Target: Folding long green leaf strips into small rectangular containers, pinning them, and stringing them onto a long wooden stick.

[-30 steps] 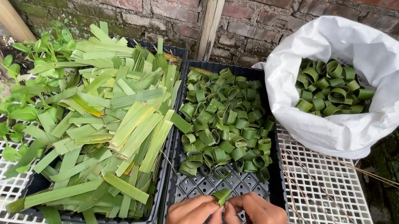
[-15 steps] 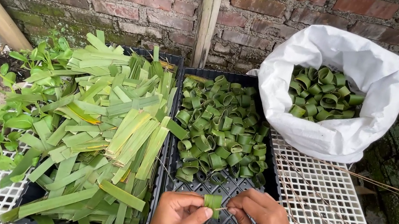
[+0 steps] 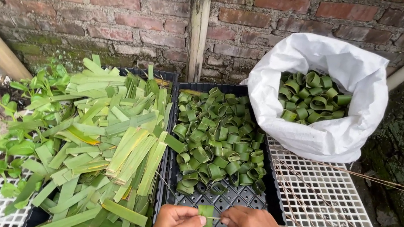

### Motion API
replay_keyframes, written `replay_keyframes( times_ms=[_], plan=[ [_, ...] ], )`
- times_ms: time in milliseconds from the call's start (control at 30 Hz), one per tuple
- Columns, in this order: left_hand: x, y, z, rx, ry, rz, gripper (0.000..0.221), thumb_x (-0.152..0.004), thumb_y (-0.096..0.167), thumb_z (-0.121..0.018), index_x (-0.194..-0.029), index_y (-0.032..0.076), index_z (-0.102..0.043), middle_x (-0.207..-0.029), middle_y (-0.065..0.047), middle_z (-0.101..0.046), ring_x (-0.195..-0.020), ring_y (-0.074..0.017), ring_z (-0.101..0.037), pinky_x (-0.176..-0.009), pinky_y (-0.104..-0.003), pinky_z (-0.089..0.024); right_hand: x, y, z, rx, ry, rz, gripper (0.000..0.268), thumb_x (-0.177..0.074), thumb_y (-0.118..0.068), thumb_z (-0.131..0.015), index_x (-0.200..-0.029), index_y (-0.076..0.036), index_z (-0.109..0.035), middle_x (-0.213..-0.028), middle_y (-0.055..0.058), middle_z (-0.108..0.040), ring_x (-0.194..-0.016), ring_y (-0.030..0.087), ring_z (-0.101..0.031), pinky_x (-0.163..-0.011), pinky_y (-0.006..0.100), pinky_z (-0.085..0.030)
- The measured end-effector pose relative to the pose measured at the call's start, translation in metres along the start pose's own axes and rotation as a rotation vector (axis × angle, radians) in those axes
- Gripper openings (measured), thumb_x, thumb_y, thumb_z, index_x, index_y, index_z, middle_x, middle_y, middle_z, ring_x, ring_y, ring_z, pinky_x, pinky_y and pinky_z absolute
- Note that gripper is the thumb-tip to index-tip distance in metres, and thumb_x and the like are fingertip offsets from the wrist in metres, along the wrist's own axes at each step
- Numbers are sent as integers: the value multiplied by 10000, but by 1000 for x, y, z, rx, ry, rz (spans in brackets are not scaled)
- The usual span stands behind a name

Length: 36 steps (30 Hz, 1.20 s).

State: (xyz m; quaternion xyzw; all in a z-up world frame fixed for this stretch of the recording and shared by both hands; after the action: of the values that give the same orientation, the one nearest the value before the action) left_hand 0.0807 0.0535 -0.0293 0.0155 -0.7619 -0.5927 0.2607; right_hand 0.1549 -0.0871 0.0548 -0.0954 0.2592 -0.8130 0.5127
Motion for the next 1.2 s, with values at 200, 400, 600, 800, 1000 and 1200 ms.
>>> replay_keyframes(
  times_ms=[200, 400, 600, 800, 1000, 1200],
  plan=[
    [-7, -16, 12, -33, 213, 43, 231, -796, 56, -865, -988, -73, -867, -620, -163, -761, -369, -224, -613, -391, -293, -537, 3, -11, 21, 72, 312, 131, 85, -992, -227, -651, -950, -156, -671, -795, -2, -668, -628, 229, -670, -505, 360, -505],
    [25, 39, -5, -589, 291, -851, 166, -813, 130, -754, -947, 89, -843, -846, -45, -843, -423, -48, -595, -304, -210, -493, 1, 26, -1, 127, 278, -13, 265, -1040, -274, -574, -867, -152, -733, -733, -28, -758, -528, 133, -719, -435, 243, -619],
    [-28, -2, 2, -1010, 8, -336, 191, -941, 91, -652, -1000, 173, -814, -914, 51, -646, -833, -100, -630, -796, -275, -625, 6, 74, 9, 212, -7, -346, 378, -1054, -419, -535, -757, -209, -636, -713, -54, -701, -608, 180, -680, -533, 344, -567],
    [-55, 97, -45, -999, 103, -589, 171, -965, 123, -633, -886, 75, -777, -1150, -136, -787, -418, -65, -536, -436, -198, -590, 4, 85, 26, 155, 41, -374, 333, -1026, -380, -581, -779, -176, -669, -732, -4, -739, -673, 257, -696, -622, 405, -525],
    [-71, 192, -34, -729, 239, -670, 486, -914, 65, -637, -1396, 101, -591, -1318, -91, -699, -946, -140, -726, -878, -277, -657, 7, 83, 20, 95, -56, -400, 332, -1056, -354, -569, -795, -172, -666, -751, -18, -719, -693, 186, -695, -632, 349, -556],
    [-50, 205, 113, -696, 477, -479, 365, -911, 146, -662, -1267, 166, -740, -1178, -10, -785, -984, -133, -723, -772, -285, -599, 11, 82, 3, 93, -115, -289, 302, -957, -202, -535, -1148, -213, -769, -1180, -31, -792, -1025, 217, -774, -923, 399, -608]
  ],
)
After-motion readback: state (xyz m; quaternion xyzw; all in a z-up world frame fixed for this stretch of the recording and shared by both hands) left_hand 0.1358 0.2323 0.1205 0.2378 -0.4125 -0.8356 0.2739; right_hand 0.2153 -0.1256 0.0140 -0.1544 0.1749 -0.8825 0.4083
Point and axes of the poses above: each hand's wrist, its own x-axis away from the middle knuckle, its own z-axis out of the back of the hand, y = z × x, the point moved 9 cm from there along -x, towards the middle knuckle
